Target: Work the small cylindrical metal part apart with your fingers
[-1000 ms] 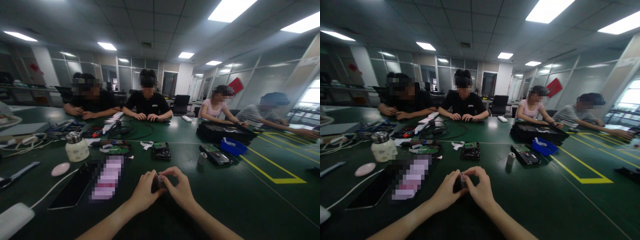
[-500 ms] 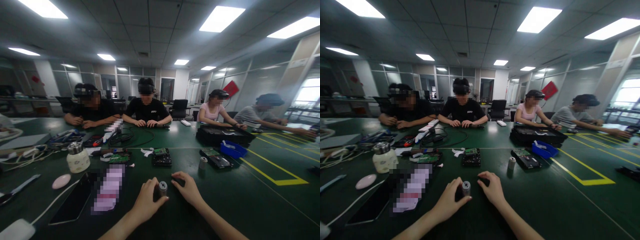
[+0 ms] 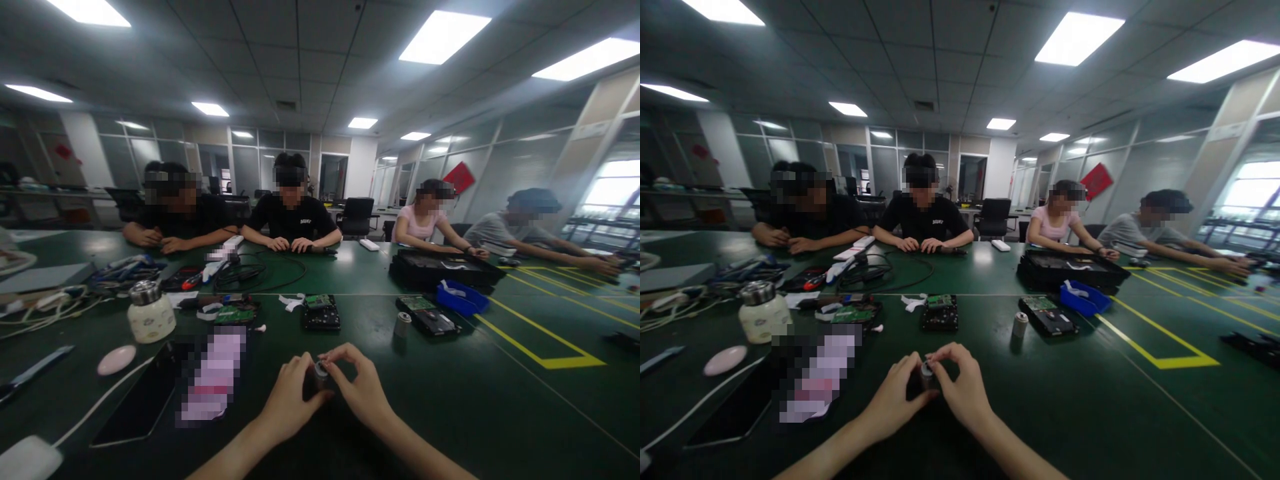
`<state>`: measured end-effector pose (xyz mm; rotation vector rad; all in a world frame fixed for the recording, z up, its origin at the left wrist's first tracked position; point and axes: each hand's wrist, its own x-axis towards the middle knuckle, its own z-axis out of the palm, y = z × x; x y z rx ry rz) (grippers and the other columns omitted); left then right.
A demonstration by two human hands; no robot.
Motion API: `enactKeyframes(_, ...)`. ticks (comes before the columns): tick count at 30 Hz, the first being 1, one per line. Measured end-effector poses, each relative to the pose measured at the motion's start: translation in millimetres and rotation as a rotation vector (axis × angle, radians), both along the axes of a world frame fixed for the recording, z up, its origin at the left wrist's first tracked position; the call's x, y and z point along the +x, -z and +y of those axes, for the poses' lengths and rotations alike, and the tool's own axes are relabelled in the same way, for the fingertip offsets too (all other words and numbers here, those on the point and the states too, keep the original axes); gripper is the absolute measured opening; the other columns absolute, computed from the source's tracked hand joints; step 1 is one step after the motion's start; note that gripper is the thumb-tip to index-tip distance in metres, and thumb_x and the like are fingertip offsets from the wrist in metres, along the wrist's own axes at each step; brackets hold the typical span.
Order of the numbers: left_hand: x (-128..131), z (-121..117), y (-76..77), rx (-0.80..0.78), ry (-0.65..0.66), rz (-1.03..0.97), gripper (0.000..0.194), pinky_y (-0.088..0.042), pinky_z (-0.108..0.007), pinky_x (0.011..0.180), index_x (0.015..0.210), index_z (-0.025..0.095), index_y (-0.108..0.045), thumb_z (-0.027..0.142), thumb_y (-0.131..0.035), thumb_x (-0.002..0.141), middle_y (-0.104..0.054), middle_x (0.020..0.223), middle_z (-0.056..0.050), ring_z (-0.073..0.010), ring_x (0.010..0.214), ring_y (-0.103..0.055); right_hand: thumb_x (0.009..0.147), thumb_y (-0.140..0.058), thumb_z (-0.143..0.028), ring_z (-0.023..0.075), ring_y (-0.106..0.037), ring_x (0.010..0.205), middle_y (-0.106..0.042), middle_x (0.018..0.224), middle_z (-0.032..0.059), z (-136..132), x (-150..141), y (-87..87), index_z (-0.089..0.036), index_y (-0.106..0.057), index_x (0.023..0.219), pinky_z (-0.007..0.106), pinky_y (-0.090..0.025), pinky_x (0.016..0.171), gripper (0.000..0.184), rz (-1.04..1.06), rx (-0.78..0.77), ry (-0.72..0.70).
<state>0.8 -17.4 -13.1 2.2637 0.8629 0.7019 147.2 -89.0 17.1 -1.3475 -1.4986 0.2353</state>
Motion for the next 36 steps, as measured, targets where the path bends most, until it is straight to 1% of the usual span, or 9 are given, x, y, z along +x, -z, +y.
enactKeyframes(7,0,1,0.9,-0.005,-0.007,-0.010,0.026,-0.040,-0.034,0.077,0.087,0.022,-0.050,0.032,-0.070,0.075,-0.059,0.093,-0.003,-0.0241,0.087,-0.053,0.087,-0.054,-0.017,0.0230,-0.061,0.087,-0.067,0.088,0.0037,-1,7,-6.9,-0.026,-0.066,0.091,0.037,-0.047,0.080,0.015,-0.222,0.017,-0.044)
enactKeyframes(13,0,1,3.5,-0.012,-0.005,-0.016,0.026,-0.042,-0.035,0.077,0.087,0.021,-0.052,0.034,-0.071,0.074,-0.060,0.093,-0.004,-0.0251,0.087,-0.055,0.088,-0.051,-0.016,0.0223,-0.060,0.086,-0.067,0.089,0.0045,0,8,-8.5,-0.024,-0.066,0.094,0.037,-0.047,0.078,0.018,-0.276,0.035,-0.103)
enactKeyframes(18,0,4,10.5,-0.025,-0.014,-0.019,0.047,-0.041,-0.040,0.090,0.113,0.018,-0.050,0.035,-0.071,0.074,-0.059,0.110,-0.010,-0.0297,0.103,-0.053,0.089,-0.051,-0.016,0.0214,-0.061,0.089,-0.068,0.093,0.0038,0,5,-4.2,-0.025,-0.065,0.100,0.037,-0.046,0.082,0.021,-0.235,0.013,-0.150)
enactKeyframes(20,0,6,12.3,-0.029,-0.012,-0.018,0.050,-0.040,-0.041,0.092,0.116,0.017,-0.049,0.035,-0.070,0.075,-0.059,0.113,-0.011,-0.0306,0.106,-0.052,0.090,-0.050,-0.017,0.0212,-0.062,0.095,-0.068,0.099,0.0040,-2,3,-5.3,-0.025,-0.064,0.103,0.037,-0.046,0.086,0.021,-0.188,-0.010,-0.156)
enactKeyframes(23,0,6,11.4,-0.030,0.003,-0.016,0.045,-0.041,-0.040,0.092,0.111,0.017,-0.052,0.037,-0.071,0.075,-0.059,0.113,-0.011,-0.0301,0.104,-0.053,0.094,-0.046,-0.019,0.0201,-0.063,0.099,-0.068,0.106,0.0053,-5,0,-9.8,-0.024,-0.061,0.110,0.036,-0.047,0.088,0.022,-0.093,-0.051,-0.160)
enactKeyframes(26,-1,4,7.2,-0.030,0.007,-0.014,0.042,-0.042,-0.040,0.088,0.108,0.018,-0.052,0.038,-0.071,0.076,-0.059,0.112,-0.011,-0.0298,0.102,-0.053,0.094,-0.046,-0.021,0.0193,-0.066,0.097,-0.070,0.104,0.0052,-7,-1,-13.0,-0.022,-0.059,0.112,0.033,-0.049,0.085,0.023,-0.019,-0.080,-0.169)
enactKeyframes(29,-1,2,3.2,-0.023,0.004,-0.007,0.033,-0.043,-0.038,0.081,0.097,0.019,-0.052,0.036,-0.070,0.076,-0.060,0.102,-0.008,-0.0282,0.094,-0.054,0.091,-0.047,-0.021,0.0198,-0.068,0.085,-0.071,0.086,0.0027,-5,3,-11.8,-0.021,-0.058,0.105,0.034,-0.050,0.081,0.018,0.043,-0.068,-0.103)
enactKeyframes(32,-1,1,1.7,-0.011,0.001,-0.004,0.028,-0.041,-0.036,0.077,0.089,0.020,-0.051,0.035,-0.071,0.076,-0.060,0.096,-0.005,-0.0264,0.089,-0.054,0.091,-0.046,-0.024,0.0203,-0.067,0.074,-0.066,0.070,-0.0004,-2,8,-9.3,-0.020,-0.055,0.100,0.036,-0.049,0.077,0.012,0.093,-0.031,0.005)
enactKeyframes(36,0,2,2.9,-0.002,0.005,-0.007,0.028,-0.040,-0.035,0.076,0.087,0.021,-0.050,0.036,-0.070,0.076,-0.059,0.094,-0.004,-0.0254,0.087,-0.053,0.085,-0.060,-0.028,0.0226,-0.067,0.091,-0.071,0.089,0.0033,-2,5,-8.2,-0.021,-0.056,0.104,0.038,-0.047,0.086,0.021,0.087,-0.035,-0.015)
